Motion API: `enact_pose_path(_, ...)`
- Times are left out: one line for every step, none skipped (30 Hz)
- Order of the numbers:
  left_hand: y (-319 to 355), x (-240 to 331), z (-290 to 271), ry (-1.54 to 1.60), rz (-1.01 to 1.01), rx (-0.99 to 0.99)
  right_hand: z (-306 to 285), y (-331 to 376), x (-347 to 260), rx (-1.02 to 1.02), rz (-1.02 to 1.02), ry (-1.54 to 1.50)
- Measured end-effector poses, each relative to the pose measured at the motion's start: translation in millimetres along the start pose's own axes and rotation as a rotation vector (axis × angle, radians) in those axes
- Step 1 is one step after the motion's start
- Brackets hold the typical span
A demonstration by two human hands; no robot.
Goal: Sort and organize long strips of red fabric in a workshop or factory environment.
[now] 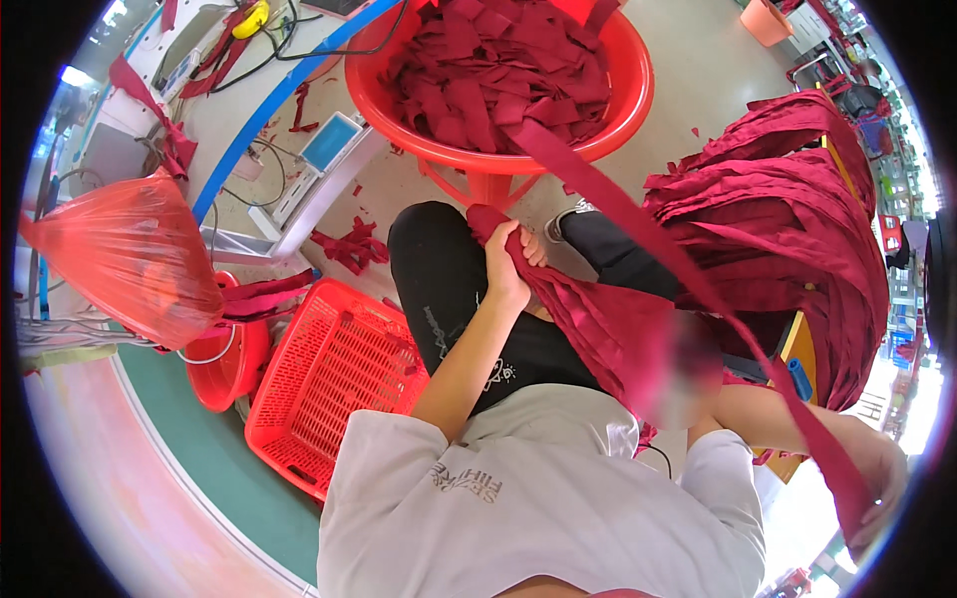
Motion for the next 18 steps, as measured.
enact_pose_path(1.0,0.0,1.6,0.017,0.006,0.004,-19.6,17.3,0.3,-0.051,0.268,0.166)
enact_pose_path(2.0,0.1,-2.6,0.025,0.029,0.008,-44.9,44.3,-3.1,-0.105,0.525,0.32)
enact_pose_path(3.7,-0.1,-0.4,0.026,0.034,0.007,-68.2,71.6,-1.2,-0.158,0.786,0.478)
enact_pose_path(3.1,-2.1,2.2,0.031,0.026,0.007,-93.2,95.4,21.0,-0.205,1.054,0.64)
enact_pose_path(1.5,-3.4,4.9,0.035,0.016,0.008,-117.4,134.3,41.5,0.364,1.127,1.148)
enact_pose_path(3.9,-2.6,3.9,0.033,0.037,-0.006,-142.3,172.4,76.3,0.985,1.086,1.598)
enact_pose_path(4.2,-4.7,4.9,0.029,0.041,-0.026,-166.6,193.4,91.0,1.239,1.435,1.369)
enact_pose_path(8.6,-0.7,-3.0,0.062,0.044,-0.053,-184.1,228.0,108.1,1.385,1.51,1.271)
enact_pose_path(12.9,-0.9,0.2,0.023,0.051,-0.063,-188.3,253.2,118.4,1.428,1.489,1.204)
enact_pose_path(14.1,0.7,5.5,-0.02,0.062,-0.078,-191.9,269.4,121.9,1.384,1.549,1.131)
enact_pose_path(14.6,1.7,8.5,-0.054,0.054,-0.175,-193.7,283.9,126.3,1.339,1.607,1.057)
enact_pose_path(16.9,2.0,9.4,-0.081,0.045,-0.169,-195.4,300.6,132.8,1.426,1.496,0.991)
enact_pose_path(19.8,2.7,17.6,-0.109,0.03,-0.171,-199.0,308.9,138.8,1.433,1.494,0.988)
enact_pose_path(22.8,4.7,26.9,-0.158,0.042,-0.177,-203.6,315.1,146.1,1.472,1.428,0.935)
enact_pose_path(23.1,1.7,25.8,-0.094,0.012,-0.231,-209.9,320.3,153.7,1.502,1.36,0.88)
enact_pose_path(24.0,-3.9,22.8,-0.029,-0.019,-0.286,-215.8,325.6,158.6,1.503,1.361,0.883)
enact_pose_path(24.6,-9.8,18.0,-0.078,-0.027,-0.291,-225.4,329.7,162.1,1.384,1.375,1.029)
enact_pose_path(25.3,-12.1,21.2,-0.112,-0.002,-0.429,-233.6,333.1,163.5,1.263,1.385,1.174)
Point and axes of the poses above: each hand's wrist, its own y-axis away from the middle knuckle, its own z-axis out of the palm, x = y × z, the point moved 4 cm from there along -y, towards the middle knuckle, and after that the axes turned 6 degrees about -z, right-handed, at the moved point
